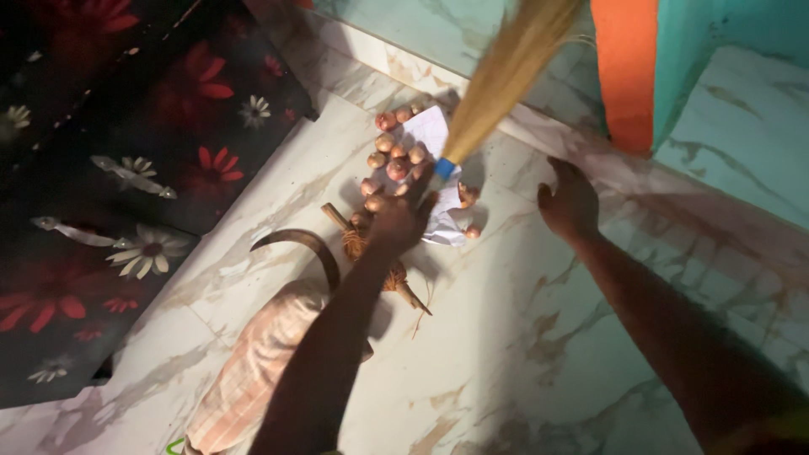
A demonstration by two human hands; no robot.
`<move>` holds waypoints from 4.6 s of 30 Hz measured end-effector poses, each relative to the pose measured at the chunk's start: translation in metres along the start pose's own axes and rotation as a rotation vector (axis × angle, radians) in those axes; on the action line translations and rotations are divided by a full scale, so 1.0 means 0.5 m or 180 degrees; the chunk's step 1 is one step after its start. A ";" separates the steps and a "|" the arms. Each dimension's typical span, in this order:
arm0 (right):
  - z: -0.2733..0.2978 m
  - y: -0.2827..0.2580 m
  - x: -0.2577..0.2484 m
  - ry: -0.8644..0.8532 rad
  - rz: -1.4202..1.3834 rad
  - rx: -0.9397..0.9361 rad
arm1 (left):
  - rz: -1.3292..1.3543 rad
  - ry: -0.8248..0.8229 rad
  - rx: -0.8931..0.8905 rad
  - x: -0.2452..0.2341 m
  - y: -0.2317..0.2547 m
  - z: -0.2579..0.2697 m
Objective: The person uses a sickle to cut open a small bag of onions, sweeps debris away with a broom, and then peels the onions by hand while sitting on the floor.
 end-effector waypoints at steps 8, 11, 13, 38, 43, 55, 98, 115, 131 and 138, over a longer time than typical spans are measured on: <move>-0.038 -0.010 -0.003 -0.1389 0.0452 0.0007 | -0.0725 0.0109 0.0376 -0.056 -0.096 -0.005; -0.042 0.006 -0.025 -0.1137 0.0244 0.0133 | -0.0326 0.0146 -0.0937 -0.112 -0.124 -0.001; -0.044 -0.002 -0.026 -0.0970 0.0165 0.0047 | 0.0759 0.0576 0.0986 -0.129 -0.007 0.011; 0.077 0.017 0.083 -0.1742 -0.0121 -0.0029 | 0.3363 -0.0373 0.0648 0.026 0.149 -0.051; 0.110 0.003 0.106 -0.1401 -0.0284 -0.0276 | 0.1114 -0.0456 0.0559 0.094 0.111 -0.005; 0.140 -0.038 0.163 -0.1579 -0.0437 -0.0161 | -0.0431 -0.0827 0.0278 0.144 -0.024 0.064; 0.151 -0.027 0.055 -0.2417 -0.1681 0.1089 | 0.1464 0.1430 0.0179 0.058 0.022 -0.111; 0.145 -0.339 -0.077 -0.3305 -0.3150 0.0971 | 0.1512 0.1957 -0.0221 0.120 -0.049 -0.141; -0.238 -0.409 -0.180 -0.1143 -0.2738 0.0435 | 0.1461 0.2448 0.0420 -0.129 -0.101 -0.070; -0.131 -0.299 -0.115 -0.0788 0.0415 -0.1063 | 0.1584 0.2334 0.0577 -0.107 -0.108 -0.099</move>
Point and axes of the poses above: each hand's wrist, its own z-axis away from the middle knuckle, its own x-axis out of the palm, y = z × x, the point moved 8 cm from there along -z, towards the middle knuckle, and after that the axes turned 15 degrees about z, right-handed, at the moved point
